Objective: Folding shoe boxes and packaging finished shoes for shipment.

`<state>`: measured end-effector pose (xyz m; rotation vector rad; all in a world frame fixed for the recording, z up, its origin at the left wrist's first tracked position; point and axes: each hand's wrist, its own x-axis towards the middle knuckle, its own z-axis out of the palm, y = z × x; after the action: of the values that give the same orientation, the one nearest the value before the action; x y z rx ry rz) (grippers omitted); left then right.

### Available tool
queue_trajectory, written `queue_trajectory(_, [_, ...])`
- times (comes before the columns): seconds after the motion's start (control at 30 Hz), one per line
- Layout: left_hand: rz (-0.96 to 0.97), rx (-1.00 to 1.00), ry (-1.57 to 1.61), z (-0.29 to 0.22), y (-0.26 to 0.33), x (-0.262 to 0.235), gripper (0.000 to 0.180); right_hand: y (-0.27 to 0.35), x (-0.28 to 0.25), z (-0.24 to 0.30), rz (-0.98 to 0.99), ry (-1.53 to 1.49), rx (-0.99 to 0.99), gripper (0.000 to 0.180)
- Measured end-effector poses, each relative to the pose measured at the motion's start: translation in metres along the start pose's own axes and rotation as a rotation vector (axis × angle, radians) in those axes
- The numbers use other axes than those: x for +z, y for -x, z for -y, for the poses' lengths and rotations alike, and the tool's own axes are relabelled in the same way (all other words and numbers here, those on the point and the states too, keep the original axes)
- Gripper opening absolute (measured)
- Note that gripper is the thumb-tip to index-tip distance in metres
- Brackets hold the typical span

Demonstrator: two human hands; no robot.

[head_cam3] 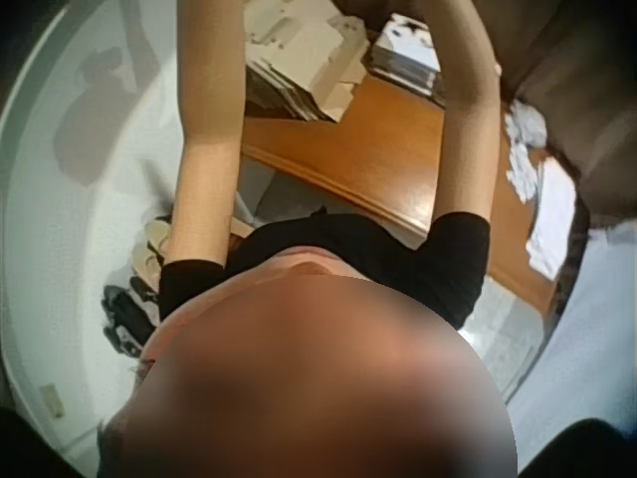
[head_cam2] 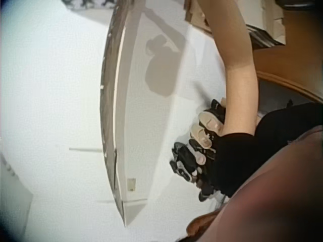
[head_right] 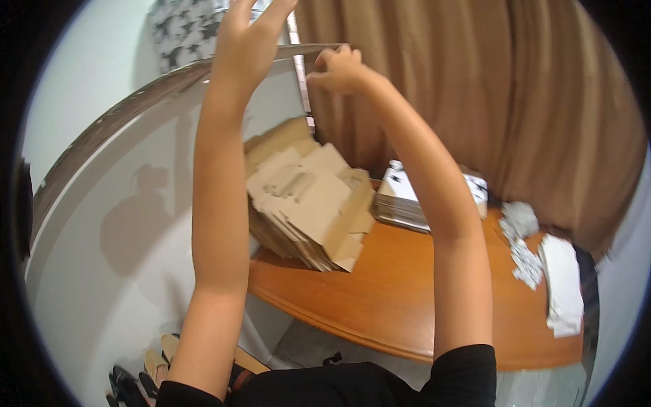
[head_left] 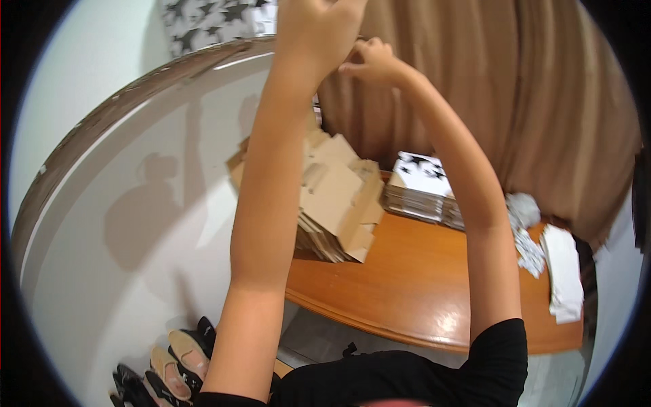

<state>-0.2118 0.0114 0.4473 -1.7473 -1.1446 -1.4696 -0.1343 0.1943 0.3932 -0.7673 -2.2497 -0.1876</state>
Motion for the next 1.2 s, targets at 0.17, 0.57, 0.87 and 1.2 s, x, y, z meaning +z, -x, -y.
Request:
queue_trajectory(0.17, [0.054,-0.255,0.374,-0.019,0.094,0.039,0.037,0.126,-0.020,-0.054,0.443,-0.033,0.287,0.054])
queue_trajectory(0.57, [0.832,-0.591,0.460,-0.048,0.237,0.265,0.067,0.394,0.054,-0.214,0.383,-0.647,1.033,0.052])
queue_trajectory(0.87, [1.252,-0.778,0.186,-0.048,0.323,0.429,0.087,0.455,0.128,-0.336,0.014,-0.715,1.034,0.047])
queue_trajectory(1.2, [1.082,-0.513,-0.193,0.012,0.360,0.499,0.076,0.424,0.146,-0.397,-0.112,-0.216,1.112,0.051])
